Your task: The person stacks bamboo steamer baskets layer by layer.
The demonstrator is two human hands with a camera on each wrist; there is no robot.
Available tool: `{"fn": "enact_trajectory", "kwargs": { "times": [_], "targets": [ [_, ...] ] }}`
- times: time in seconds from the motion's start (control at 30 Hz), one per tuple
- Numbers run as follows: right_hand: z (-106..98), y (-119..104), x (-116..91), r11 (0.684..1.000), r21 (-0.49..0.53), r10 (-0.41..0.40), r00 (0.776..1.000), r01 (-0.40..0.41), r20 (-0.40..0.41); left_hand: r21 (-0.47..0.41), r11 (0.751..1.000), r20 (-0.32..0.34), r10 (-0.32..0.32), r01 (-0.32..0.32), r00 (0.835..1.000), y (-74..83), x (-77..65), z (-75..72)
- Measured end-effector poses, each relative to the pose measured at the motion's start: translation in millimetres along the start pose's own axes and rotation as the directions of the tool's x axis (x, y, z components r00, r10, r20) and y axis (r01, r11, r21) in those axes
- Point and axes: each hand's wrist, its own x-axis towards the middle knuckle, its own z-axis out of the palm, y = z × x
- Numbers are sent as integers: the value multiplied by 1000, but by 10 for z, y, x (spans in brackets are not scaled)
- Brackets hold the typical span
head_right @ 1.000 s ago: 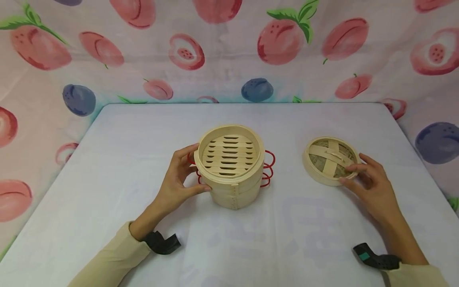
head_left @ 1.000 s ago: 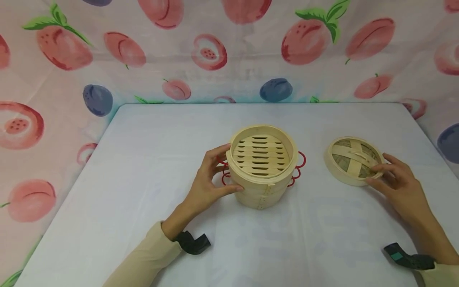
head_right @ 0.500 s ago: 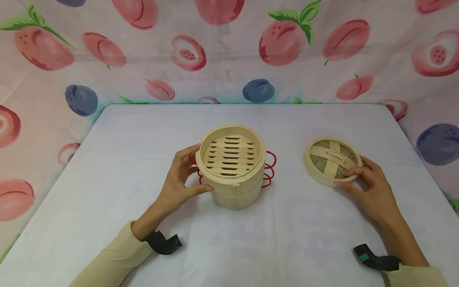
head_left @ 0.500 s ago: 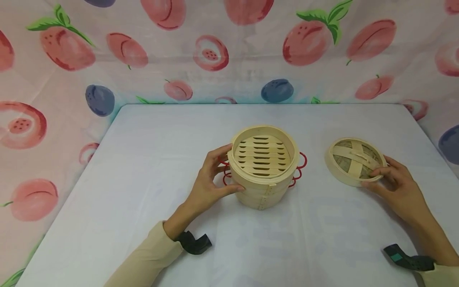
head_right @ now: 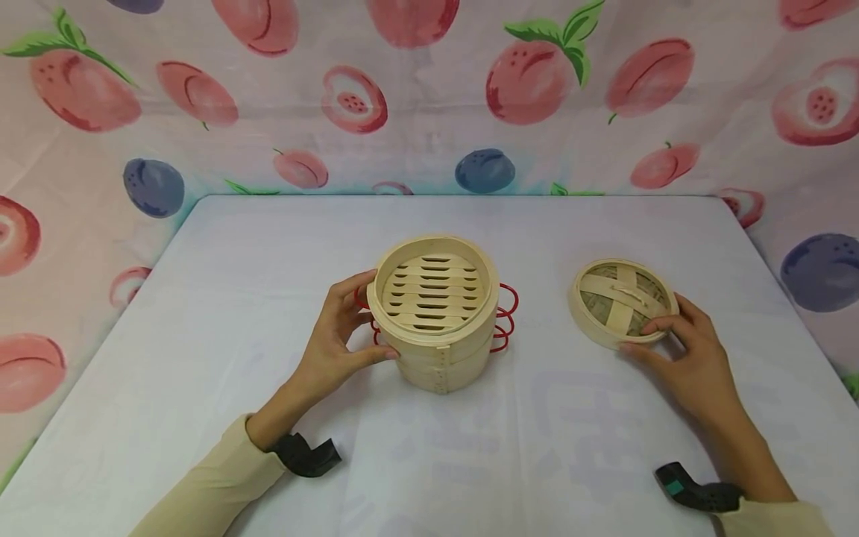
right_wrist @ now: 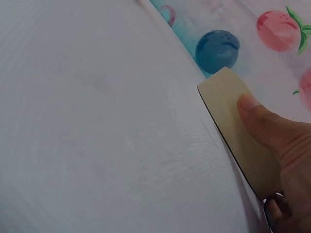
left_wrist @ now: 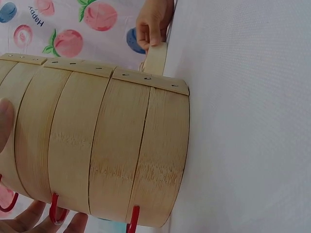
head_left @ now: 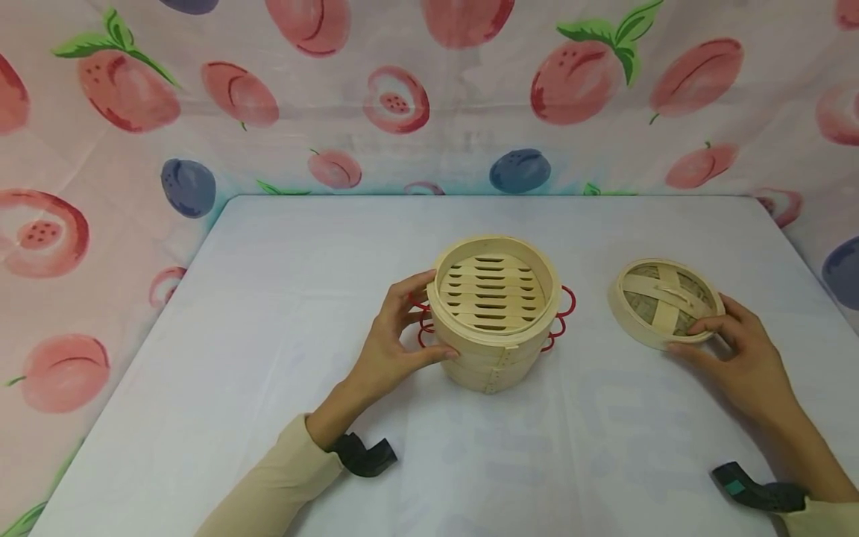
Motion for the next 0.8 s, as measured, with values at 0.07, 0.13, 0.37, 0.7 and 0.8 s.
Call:
{"fn": "enact_trajectory", "kwargs": {
  "times": [0.07, 0.13, 0.37, 0.7, 0.8],
  "targets": [
    [2, -17, -2, 1000, -18, 14, 1000, -14, -13, 0, 1000, -1, -1, 1, 1000, 3, -1, -2],
    [11, -26, 1, 999, -25, 19, 999, -20, -31, 4, 1000, -2, -2, 2, 1000, 7, -2, -5],
    [38, -58, 8, 999, -21, 47, 995, -50, -93, -5, 1000, 1, -3, 3, 1000, 17, -10, -13],
    [-10, -200, 94, 996, 65, 63, 988, -54, -142, -24, 1000, 4, -1, 1, 1000, 9, -4, -5],
    [-37, -257, 114, 996, 78, 45, 985, -32, -167, -26, 1000, 9, 1, -1, 1000, 1, -2, 2]
  ]
}}
